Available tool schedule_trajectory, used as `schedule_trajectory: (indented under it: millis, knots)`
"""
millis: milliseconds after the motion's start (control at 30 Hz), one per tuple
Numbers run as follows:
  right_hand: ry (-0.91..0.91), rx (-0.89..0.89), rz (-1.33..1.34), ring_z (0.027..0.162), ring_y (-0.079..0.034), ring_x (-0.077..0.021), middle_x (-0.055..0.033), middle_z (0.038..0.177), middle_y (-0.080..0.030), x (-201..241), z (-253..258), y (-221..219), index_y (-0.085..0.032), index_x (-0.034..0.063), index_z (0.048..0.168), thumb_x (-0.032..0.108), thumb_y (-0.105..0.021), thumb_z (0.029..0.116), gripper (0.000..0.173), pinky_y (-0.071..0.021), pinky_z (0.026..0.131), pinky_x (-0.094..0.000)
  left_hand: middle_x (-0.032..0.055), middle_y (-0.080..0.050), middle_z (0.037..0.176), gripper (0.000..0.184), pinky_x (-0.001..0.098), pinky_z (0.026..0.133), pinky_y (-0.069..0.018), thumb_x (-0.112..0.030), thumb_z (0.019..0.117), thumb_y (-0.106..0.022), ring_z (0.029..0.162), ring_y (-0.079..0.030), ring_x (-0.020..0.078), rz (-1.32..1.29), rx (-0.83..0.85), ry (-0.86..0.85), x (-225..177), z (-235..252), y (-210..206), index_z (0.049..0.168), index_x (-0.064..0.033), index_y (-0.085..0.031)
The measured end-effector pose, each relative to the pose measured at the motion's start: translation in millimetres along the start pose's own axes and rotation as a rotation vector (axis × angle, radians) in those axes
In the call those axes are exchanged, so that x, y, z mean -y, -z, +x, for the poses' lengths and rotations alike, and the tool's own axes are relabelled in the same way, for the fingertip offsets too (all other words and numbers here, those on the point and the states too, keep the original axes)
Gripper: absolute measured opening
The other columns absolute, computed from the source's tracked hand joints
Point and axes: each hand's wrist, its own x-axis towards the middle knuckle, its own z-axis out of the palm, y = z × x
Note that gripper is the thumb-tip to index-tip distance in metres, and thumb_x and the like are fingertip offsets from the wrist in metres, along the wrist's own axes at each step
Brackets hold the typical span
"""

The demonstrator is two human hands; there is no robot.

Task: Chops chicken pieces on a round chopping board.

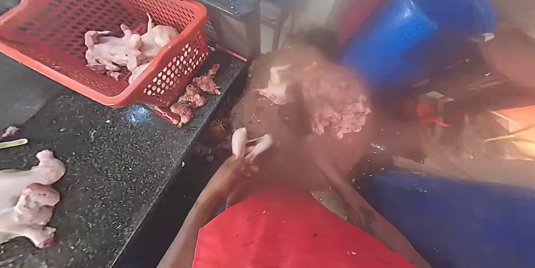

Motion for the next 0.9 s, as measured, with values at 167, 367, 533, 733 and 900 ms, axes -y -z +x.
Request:
schedule_trajectory:
  millis: [167, 367, 533, 733, 900]
  knots:
    - [0.458, -0.104, 0.263, 0.052, -0.040, -0.0021, 0.0090, 0.068, -0.044, 81.8, -25.4, 45.4, -0.056, 0.0122, 0.110, 0.062, -0.030, 0.1056, 0.056, -0.0401, 0.048, -0.0221, 0.0068, -0.075, 0.085, 0.046, 0.0250, 0.051, -0.0503, -0.036, 0.1141, -0.026, 0.055, -0.062, 0.0112, 0.047, -0.096, 0.142, 32.5, 70.1, -39.2, 0.117, -0.0034, -0.058]
    - [0.775, -0.167, 0.385, 0.065, -0.052, 0.0033, 0.0115, 0.074, -0.052, 121.2, -71.8, 30.8, -0.059, 0.0172, 0.103, 0.074, -0.027, 0.1002, 0.065, -0.0483, 0.060, -0.0204, 0.0098, -0.077, 0.085, 0.055, 0.0251, 0.047, -0.0490, -0.040, 0.1141, -0.022, 0.051, -0.062, 0.0125, -0.010, -0.088, 0.206, 41.3, 78.5, -74.9, 0.118, -0.0018, -0.060]
    - [0.041, 0.172, -0.090, 0.086, -0.066, -0.0261, -0.0172, 0.097, -0.067, -12.8, -51.5, -56.4, -0.059, -0.0026, 0.129, 0.042, -0.034, 0.1114, 0.054, -0.0551, 0.084, -0.0467, 0.0109, -0.076, 0.085, 0.054, 0.0265, 0.048, -0.0505, -0.040, 0.1140, -0.024, 0.051, -0.063, 0.0143, -0.021, -0.077, 0.220, 49.2, 69.3, -70.1, 0.116, -0.0007, -0.060]
    - [0.054, 0.196, 0.049, 0.068, -0.057, -0.0176, -0.0076, 0.083, -0.057, 19.8, -54.6, -29.1, -0.057, 0.0002, 0.125, 0.037, -0.032, 0.1116, 0.046, -0.0528, 0.066, -0.0372, 0.0088, -0.075, 0.085, 0.046, 0.0264, 0.050, -0.0511, -0.036, 0.1142, -0.025, 0.053, -0.062, 0.0130, -0.055, -0.115, 0.311, 76.6, 53.2, -49.3, 0.120, -0.0021, -0.055]
    - [0.349, 0.025, 0.179, 0.066, -0.053, -0.0059, -0.0005, 0.081, -0.057, 36.9, -60.4, -36.8, -0.058, -0.0022, 0.126, 0.060, -0.033, 0.1057, 0.071, -0.0505, 0.063, -0.0262, 0.0097, -0.076, 0.090, 0.043, 0.0244, 0.049, -0.0496, -0.032, 0.1144, -0.026, 0.053, -0.063, 0.0117, -0.051, -0.135, 0.322, 84.2, 47.8, -46.6, 0.117, -0.0011, -0.056]
